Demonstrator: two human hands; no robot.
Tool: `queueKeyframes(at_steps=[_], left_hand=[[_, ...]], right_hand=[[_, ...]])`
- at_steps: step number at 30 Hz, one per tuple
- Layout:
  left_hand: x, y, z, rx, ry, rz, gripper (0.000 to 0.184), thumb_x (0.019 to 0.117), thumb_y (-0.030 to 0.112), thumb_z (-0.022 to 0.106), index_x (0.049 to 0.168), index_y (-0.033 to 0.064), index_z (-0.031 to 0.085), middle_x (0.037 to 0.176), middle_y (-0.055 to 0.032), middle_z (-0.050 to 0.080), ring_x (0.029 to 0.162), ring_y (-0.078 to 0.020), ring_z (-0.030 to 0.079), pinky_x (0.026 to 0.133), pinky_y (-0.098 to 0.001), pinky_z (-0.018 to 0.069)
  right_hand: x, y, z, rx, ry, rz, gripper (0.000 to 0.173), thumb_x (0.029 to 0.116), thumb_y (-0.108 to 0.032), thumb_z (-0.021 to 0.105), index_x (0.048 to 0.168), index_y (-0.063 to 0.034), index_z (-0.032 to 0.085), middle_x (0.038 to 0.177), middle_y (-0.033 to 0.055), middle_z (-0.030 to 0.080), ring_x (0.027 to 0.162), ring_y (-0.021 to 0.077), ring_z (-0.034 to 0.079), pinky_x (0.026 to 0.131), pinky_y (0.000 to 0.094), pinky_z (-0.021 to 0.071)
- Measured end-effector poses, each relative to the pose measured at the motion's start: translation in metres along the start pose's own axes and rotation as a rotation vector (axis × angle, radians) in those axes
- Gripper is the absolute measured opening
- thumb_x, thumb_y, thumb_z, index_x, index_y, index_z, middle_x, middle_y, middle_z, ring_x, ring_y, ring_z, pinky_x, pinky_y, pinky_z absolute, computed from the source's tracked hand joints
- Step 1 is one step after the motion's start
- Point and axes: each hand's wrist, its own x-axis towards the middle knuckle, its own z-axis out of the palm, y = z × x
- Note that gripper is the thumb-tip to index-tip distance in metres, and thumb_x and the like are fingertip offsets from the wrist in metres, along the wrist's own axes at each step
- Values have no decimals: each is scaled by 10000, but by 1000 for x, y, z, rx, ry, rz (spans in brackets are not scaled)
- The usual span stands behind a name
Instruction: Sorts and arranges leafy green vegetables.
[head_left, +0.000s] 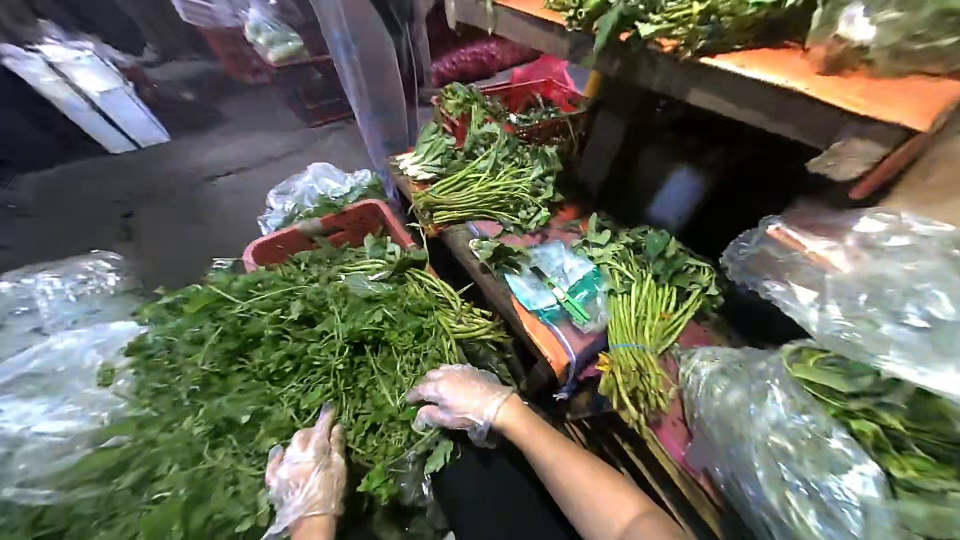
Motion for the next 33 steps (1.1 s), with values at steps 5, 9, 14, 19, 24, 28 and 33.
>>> queueKeyframes(at_steps=[5, 9, 14, 19, 24, 28, 33], left_hand=[[-1, -4, 3, 6, 72, 44, 365, 1047, 151, 528, 1372, 24, 633, 1207, -357, 644, 1162, -583, 585, 1075, -701, 353], [-5, -2, -2, -12, 49, 31, 379, 1049, 167, 524, 1389, 30, 622, 1245, -358, 629, 1191, -582, 571, 1106, -696, 326], [-3, 2, -19, -10, -84, -43, 417, 1069, 246, 478, 1440, 90, 589, 1341, -286, 616, 1291, -480, 550, 1183, -621, 278], [-4, 1, -22, -24, -85, -41, 408, 1073, 257, 477, 1434, 114, 602, 1325, -268, 633, 1274, -455, 573, 1183, -608, 287], [-8, 2, -23, -43, -68, -36, 405, 1072, 245, 481, 1439, 124, 600, 1311, -256, 646, 1264, -450, 581, 1185, -601, 288], [-9, 2, -21, -54, -80, -35, 405, 1070, 245, 480, 1443, 142, 599, 1312, -245, 650, 1266, -440, 583, 1194, -595, 273], [-5, 0, -16, -47, -53, -4, 406, 1069, 266, 472, 1439, 168, 607, 1286, -225, 669, 1233, -415, 611, 1170, -586, 314]], right_hand=[[-4, -2, -5, 20, -10, 0, 398, 1051, -313, 546, 1380, -107, 637, 1364, 164, 633, 1317, 342, 559, 1115, 556, 409], [-9, -3, 0, 41, 22, 9, 389, 1048, -295, 544, 1365, -96, 649, 1351, 169, 638, 1304, 345, 567, 1104, 556, 418], [-5, -6, -3, 7, 6, 39, 395, 1049, -320, 541, 1379, -129, 646, 1372, 147, 637, 1323, 334, 561, 1131, 546, 410], [-1, -6, -4, -31, -46, 62, 419, 1049, -351, 537, 1398, -139, 632, 1393, 138, 626, 1339, 328, 550, 1137, 557, 397], [0, -10, -4, -38, -64, 92, 413, 1050, -345, 534, 1396, -142, 635, 1398, 144, 619, 1343, 332, 543, 1137, 560, 396], [2, -12, -4, -73, -86, 107, 410, 1049, -352, 535, 1391, -152, 640, 1400, 134, 621, 1344, 322, 547, 1138, 554, 398], [4, -21, -14, -133, -56, 86, 401, 1043, -359, 550, 1364, -144, 660, 1370, 131, 638, 1322, 323, 558, 1126, 540, 411]])
